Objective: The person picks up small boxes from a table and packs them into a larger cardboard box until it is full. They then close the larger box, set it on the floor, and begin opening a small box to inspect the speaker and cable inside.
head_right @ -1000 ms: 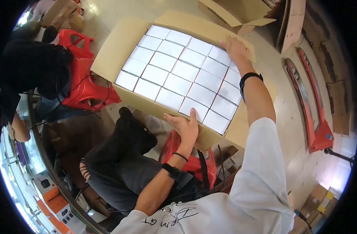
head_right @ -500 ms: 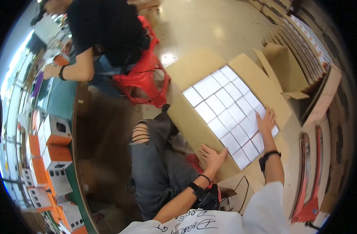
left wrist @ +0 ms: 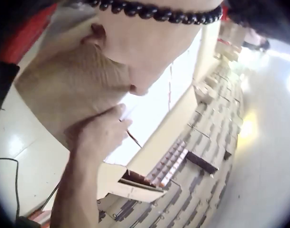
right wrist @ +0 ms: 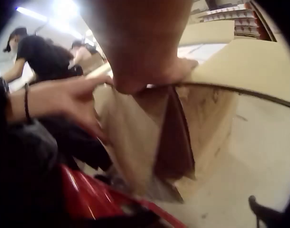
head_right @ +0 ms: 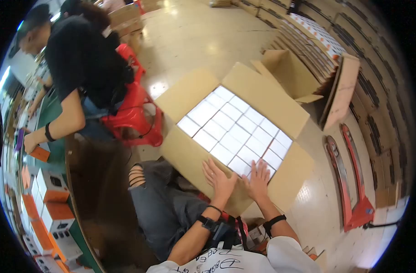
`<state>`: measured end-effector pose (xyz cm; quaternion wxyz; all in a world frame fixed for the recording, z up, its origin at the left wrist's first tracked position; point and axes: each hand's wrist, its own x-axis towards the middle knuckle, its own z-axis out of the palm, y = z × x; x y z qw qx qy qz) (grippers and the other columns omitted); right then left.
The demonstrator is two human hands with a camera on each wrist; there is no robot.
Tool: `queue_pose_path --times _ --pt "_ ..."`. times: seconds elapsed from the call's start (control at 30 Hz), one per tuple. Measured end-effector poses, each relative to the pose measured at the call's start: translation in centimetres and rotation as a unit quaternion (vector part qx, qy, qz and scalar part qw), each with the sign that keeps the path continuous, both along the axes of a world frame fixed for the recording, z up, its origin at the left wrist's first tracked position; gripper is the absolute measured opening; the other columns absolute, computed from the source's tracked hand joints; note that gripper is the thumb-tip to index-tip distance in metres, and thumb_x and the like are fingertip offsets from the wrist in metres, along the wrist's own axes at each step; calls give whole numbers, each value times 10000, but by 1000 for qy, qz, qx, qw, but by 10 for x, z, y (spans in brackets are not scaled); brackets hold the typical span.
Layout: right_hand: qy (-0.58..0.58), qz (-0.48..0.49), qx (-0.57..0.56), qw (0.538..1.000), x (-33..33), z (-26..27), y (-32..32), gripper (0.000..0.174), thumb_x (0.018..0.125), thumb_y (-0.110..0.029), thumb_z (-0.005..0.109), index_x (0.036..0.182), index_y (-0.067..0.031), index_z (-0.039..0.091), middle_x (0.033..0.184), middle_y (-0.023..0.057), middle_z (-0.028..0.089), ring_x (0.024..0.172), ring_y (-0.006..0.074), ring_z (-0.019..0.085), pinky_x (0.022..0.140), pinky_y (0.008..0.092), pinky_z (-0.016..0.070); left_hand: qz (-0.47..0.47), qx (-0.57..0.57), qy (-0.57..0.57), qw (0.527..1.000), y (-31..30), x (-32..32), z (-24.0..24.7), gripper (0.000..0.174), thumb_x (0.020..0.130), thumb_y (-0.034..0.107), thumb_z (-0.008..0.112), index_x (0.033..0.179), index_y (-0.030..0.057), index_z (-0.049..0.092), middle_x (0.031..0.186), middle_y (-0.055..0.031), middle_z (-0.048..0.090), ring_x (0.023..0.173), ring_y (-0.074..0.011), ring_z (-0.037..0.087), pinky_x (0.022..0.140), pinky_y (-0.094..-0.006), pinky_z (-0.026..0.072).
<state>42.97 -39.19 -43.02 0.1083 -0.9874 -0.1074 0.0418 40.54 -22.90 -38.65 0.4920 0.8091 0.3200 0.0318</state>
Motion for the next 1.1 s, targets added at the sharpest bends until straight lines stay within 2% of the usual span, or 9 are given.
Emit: queue_pose_path --times 0.03,0.13,0.23,0.37,0.43,0.53,0.83,1.0,1.1 --pt "-5 -18 0 1000 0 1 1 820 1001 -512 520 1618 -57 230 1679 292 83 1557 459 69 1232 609 49 -34 122 -111 986 6 2 4 1135 759 327 834 1599 7 141 1571 -385 201 1455 -535 233 1190 -595 237" --pt "2 9 23 1000 3 2 -3 844 988 -547 535 1619 -71 238 1676 297 87 1545 500 55 1204 661 52 -232 107 -185 949 32 30 -4 904 783 293 806 1529 48 358 1538 -331 319 1420 -509 303 1180 -574 249" --pt "-33 -2 2 999 6 5 2 921 908 -545 666 1580 -34 299 1630 298 205 1504 494 182 1207 626 125 -349 171 -135 911 56 51 -21 732 799 301 792 1421 50 500 1501 -248 415 1392 -455 364 1164 -555 270" --pt "5 75 68 995 48 39 2 1065 738 -528 839 1521 14 363 1505 270 366 1395 461 336 1165 581 269 -347 187 -215 894 73 47 -48 648 816 271 762 1382 57 531 1485 -207 469 1393 -417 397 1133 -553 316" --pt "17 127 37 991 67 43 10 1167 591 -485 931 1469 66 395 1368 253 451 1278 425 425 1079 540 396 -346 210 -188 895 71 44 -42 603 849 281 744 1374 62 544 1455 -177 490 1373 -367 419 1136 -522 310" --pt "77 160 -41 983 83 54 24 1249 544 -504 943 1478 93 368 1357 284 447 1266 434 438 1027 545 445 -317 179 -187 912 62 42 -35 559 869 262 725 1361 60 552 1433 -168 513 1356 -368 438 1129 -523 317" --pt "120 164 -144 968 96 51 39 1450 512 -528 966 1545 120 180 1343 325 447 1267 469 443 1029 580 449 -304 130 -207 921 81 17 -32 532 905 251 675 1363 22 531 1382 -199 548 1304 -386 500 1098 -480 402" --pt "62 220 -98 968 128 -19 -1 1486 402 -572 991 1522 93 276 1513 298 408 1404 455 392 1197 507 312 -286 39 -168 943 85 17 -41 538 849 143 610 1340 -56 518 1250 -309 604 1163 -480 577 1027 -543 458" --pt "102 164 -87 977 122 -10 -1 1625 342 -489 1028 1573 82 133 1558 289 341 1441 455 327 1219 492 302 -238 38 -212 947 86 7 -55 566 865 188 625 1350 -51 457 1223 -307 563 1172 -467 530 1043 -525 424"
